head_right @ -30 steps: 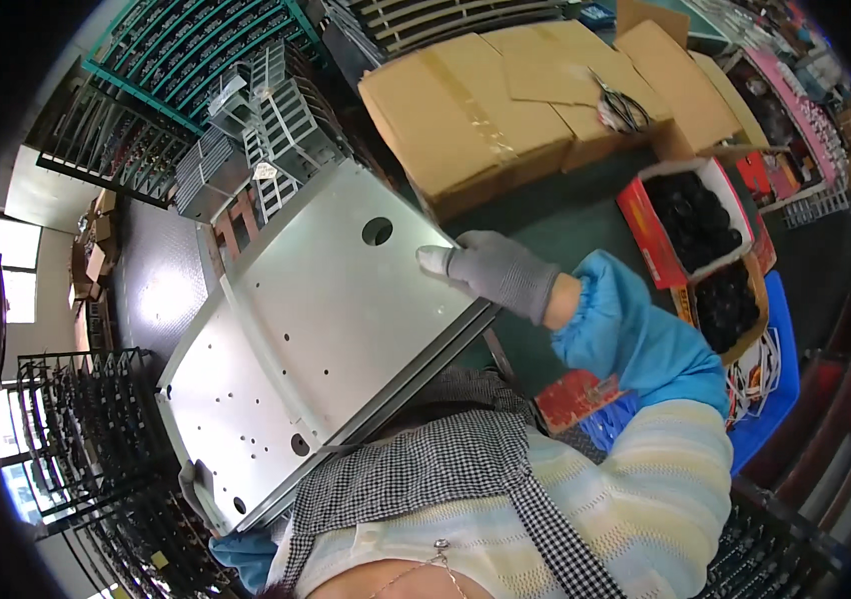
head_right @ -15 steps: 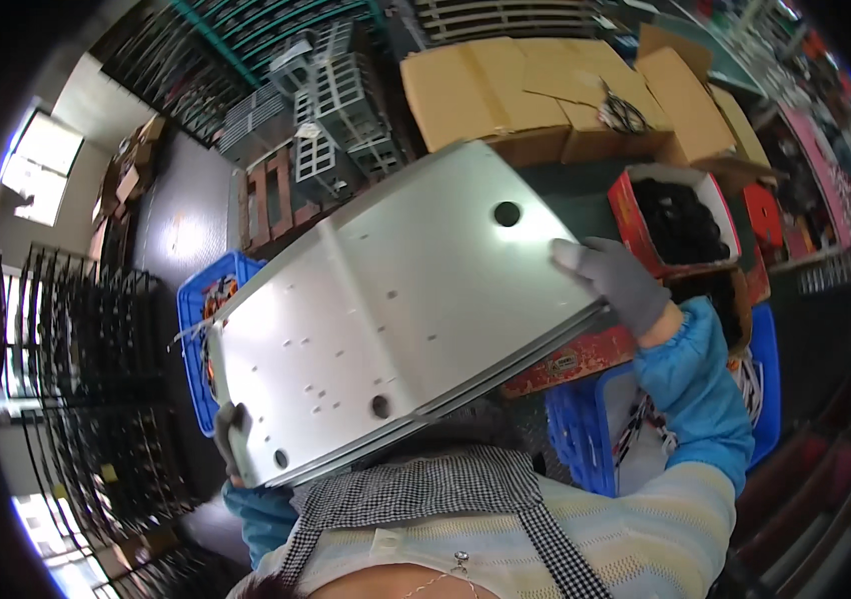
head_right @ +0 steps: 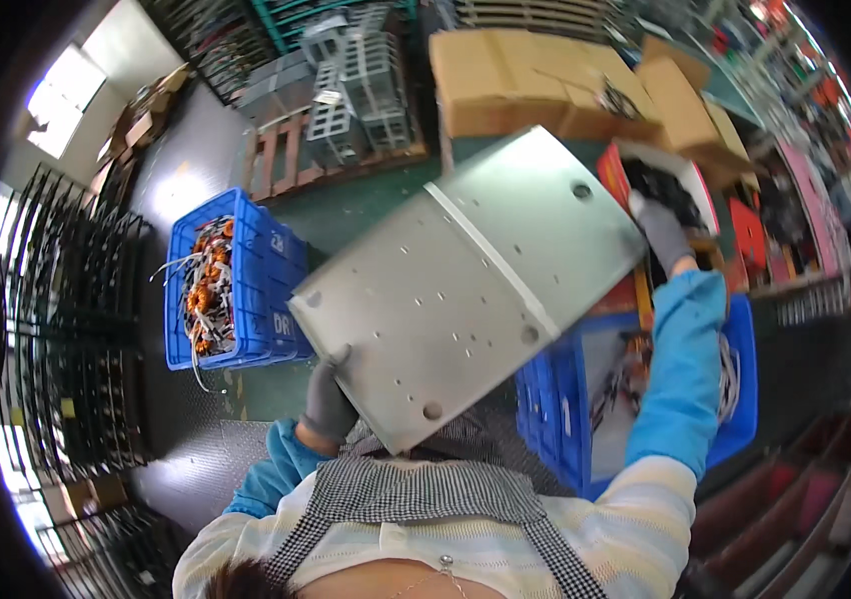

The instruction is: The recorder inserts black rubber grommets or stoppers into pre-drilled holes in a metal chassis panel.

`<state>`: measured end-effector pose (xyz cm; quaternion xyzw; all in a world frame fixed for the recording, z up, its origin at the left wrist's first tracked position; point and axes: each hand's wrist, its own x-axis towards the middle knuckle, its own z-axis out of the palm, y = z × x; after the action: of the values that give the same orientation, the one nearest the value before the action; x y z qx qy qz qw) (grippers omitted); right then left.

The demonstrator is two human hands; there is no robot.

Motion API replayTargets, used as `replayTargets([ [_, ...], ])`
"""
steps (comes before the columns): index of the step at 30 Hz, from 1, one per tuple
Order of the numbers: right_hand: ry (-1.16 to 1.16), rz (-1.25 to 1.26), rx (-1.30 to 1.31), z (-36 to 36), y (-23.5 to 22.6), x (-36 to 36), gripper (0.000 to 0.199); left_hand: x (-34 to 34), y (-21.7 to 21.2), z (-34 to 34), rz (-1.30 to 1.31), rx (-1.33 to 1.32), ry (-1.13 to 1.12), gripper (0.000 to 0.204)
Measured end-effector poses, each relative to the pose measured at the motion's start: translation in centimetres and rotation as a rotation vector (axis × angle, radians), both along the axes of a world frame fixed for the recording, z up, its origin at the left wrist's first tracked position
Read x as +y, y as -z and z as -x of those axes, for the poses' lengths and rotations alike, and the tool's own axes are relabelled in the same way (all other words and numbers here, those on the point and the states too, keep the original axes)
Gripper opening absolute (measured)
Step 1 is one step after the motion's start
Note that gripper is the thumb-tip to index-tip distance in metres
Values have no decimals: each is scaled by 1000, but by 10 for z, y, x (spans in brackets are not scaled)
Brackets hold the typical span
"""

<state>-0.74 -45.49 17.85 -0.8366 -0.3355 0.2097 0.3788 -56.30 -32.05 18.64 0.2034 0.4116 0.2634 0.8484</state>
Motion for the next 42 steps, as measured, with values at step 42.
replayTargets([
  [42,-119,-561,1108,114,22,-173,57,-279,1,-160,205,-287,263,61],
])
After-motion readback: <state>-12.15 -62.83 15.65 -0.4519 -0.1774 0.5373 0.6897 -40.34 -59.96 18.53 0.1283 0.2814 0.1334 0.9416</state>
